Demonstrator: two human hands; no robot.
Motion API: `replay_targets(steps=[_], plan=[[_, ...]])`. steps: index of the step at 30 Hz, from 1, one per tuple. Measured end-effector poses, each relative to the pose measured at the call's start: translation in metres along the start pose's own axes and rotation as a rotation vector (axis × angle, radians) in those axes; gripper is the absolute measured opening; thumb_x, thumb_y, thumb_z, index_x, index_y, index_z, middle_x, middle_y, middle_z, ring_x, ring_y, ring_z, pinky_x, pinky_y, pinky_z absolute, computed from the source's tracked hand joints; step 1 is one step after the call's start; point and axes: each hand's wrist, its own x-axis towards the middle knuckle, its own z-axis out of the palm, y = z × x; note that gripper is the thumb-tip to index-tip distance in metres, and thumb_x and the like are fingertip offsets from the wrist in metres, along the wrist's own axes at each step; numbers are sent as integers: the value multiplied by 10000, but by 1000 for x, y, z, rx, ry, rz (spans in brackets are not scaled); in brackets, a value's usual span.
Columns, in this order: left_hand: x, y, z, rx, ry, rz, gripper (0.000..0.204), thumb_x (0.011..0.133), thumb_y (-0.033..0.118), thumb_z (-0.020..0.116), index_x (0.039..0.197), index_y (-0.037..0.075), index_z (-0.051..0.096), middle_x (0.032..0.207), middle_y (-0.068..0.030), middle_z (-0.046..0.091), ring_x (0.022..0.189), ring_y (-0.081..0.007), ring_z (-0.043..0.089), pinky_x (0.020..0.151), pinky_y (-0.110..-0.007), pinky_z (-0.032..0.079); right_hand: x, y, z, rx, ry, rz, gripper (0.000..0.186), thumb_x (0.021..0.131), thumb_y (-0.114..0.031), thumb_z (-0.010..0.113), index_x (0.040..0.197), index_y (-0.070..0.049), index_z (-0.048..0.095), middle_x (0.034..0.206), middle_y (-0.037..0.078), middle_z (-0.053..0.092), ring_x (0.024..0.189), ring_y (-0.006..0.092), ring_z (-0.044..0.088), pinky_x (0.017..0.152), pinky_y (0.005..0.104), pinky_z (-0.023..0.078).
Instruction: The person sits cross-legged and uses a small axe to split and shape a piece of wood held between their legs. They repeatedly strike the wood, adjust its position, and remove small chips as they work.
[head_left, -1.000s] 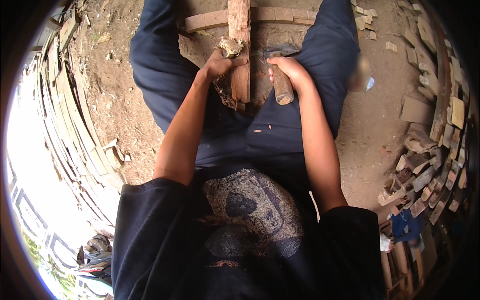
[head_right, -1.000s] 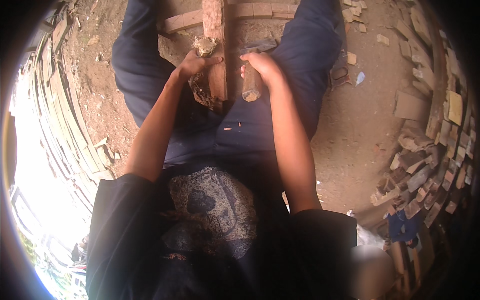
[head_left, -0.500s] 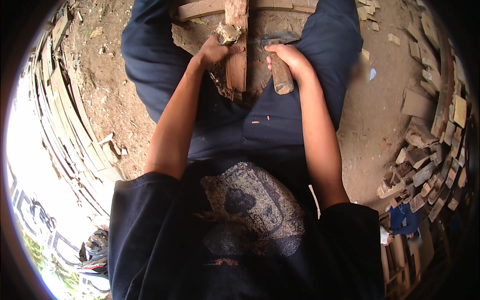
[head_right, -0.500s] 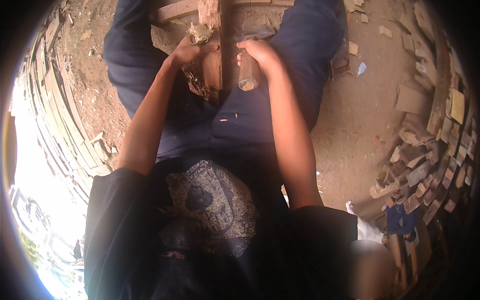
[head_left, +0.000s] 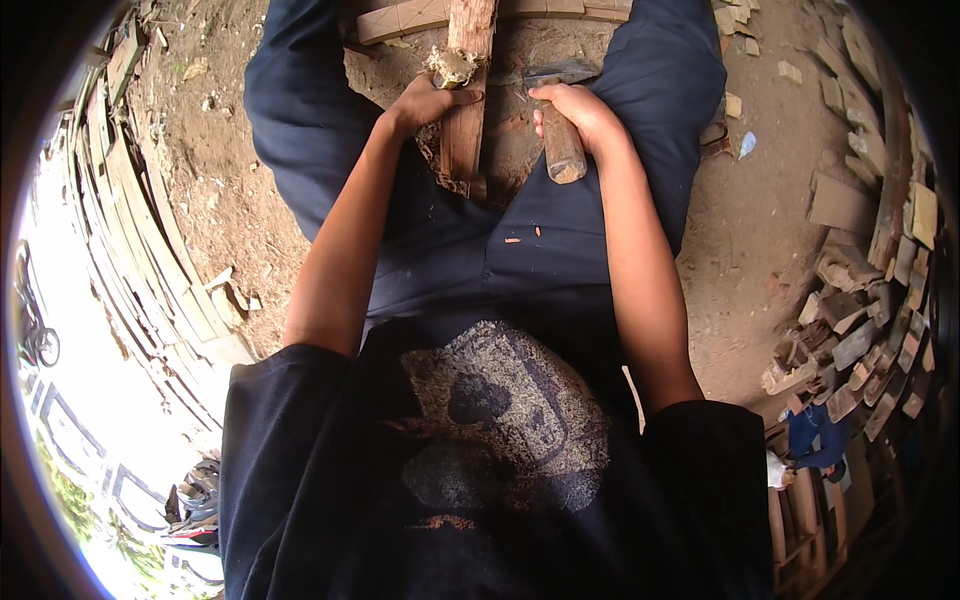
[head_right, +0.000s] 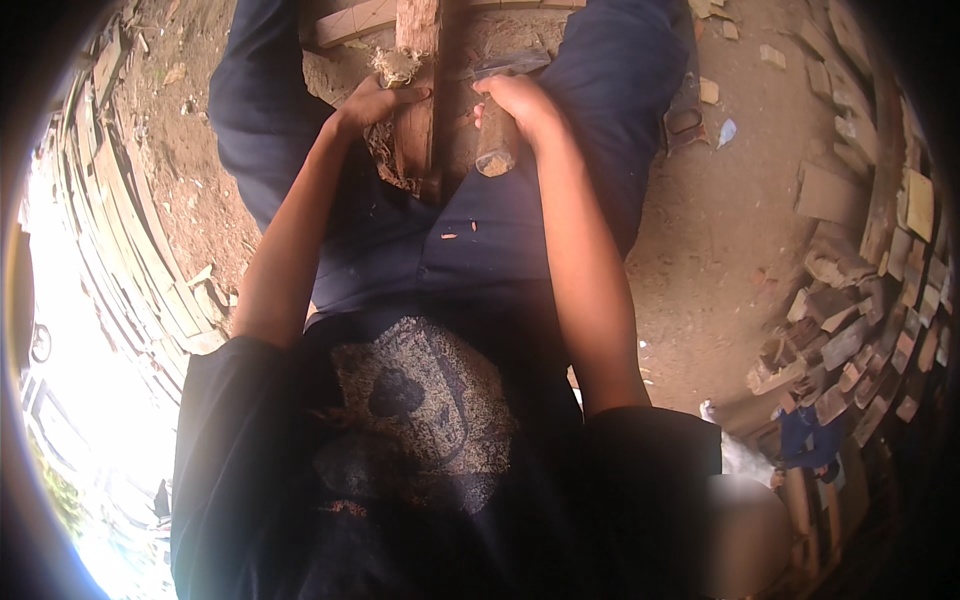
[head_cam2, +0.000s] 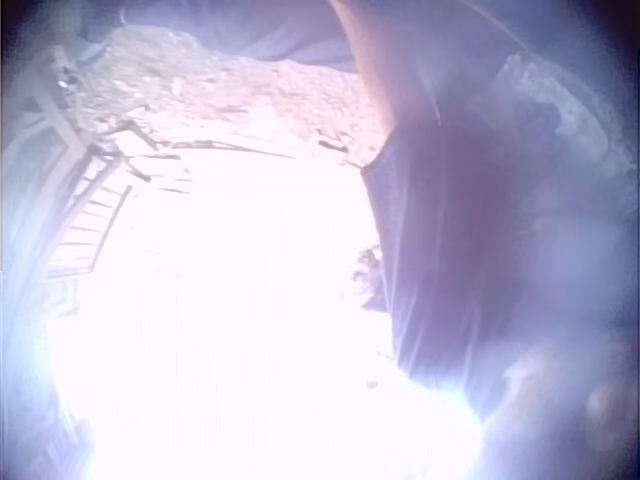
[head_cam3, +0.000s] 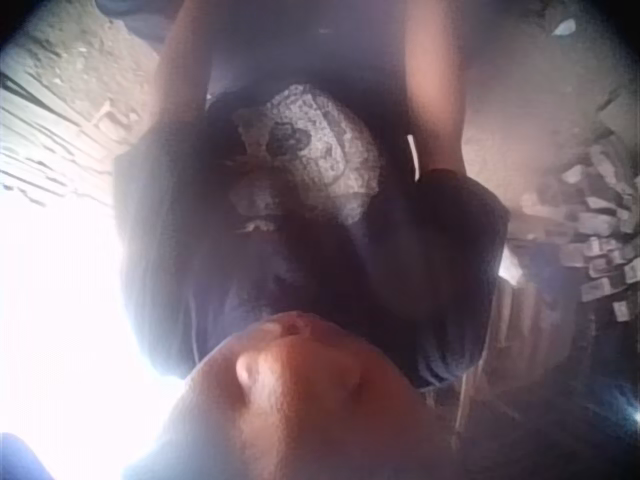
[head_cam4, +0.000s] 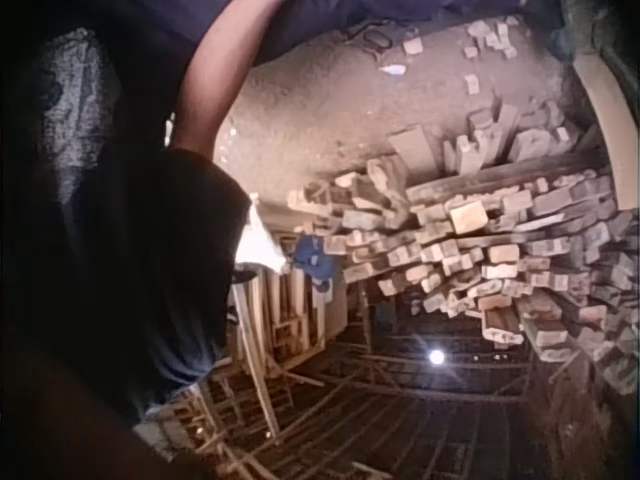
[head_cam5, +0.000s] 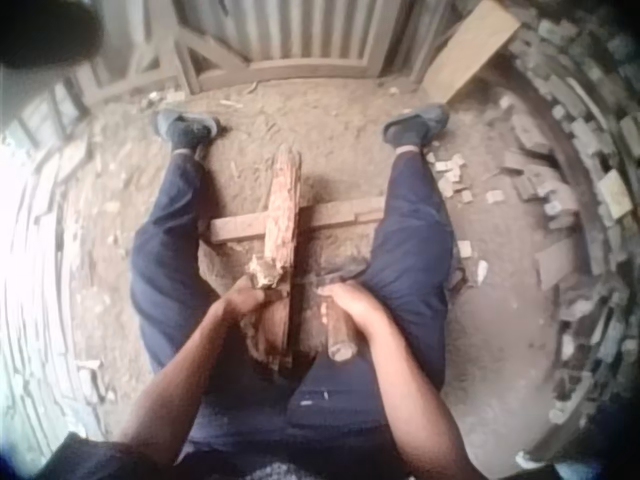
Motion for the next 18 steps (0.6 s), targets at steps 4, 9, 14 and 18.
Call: replay_targets(steps=[4,9,14,18], plan=[[-2,4,6,26,17,43,596,752,286,799,1224,-11,588,1153,-141,650,1036,-215,609,942,-325,463,-2,0,1,-12,17,-8,174,882,-156,613,925,-10,528,677,76,576,536,166,558,505,310,513],[-1,1,5,15,-16,54,579,771,277,787,1223,-20,582,1149,-142,649,1042,-216,608,937,-334,462,-4,-2,2,-9,0,-8,177,878,-156,618,928,-13,527,669,76,576,531,165,557,502,311,512],[-7,7,11,88,56,8,601,747,281,804,1240,13,590,1167,-114,650,1055,-216,604,945,-334,460,1,-1,-1,34,2,7,190,879,-143,605,976,-4,519,692,90,584,547,180,575,521,325,519],[-10,13,9,19,9,-3,652,751,329,797,1255,-13,565,1172,-141,640,1067,-233,601,950,-337,455,4,-3,-4,88,-27,44,194,887,-95,568,1027,28,512,741,121,602,601,209,614,574,351,544]])
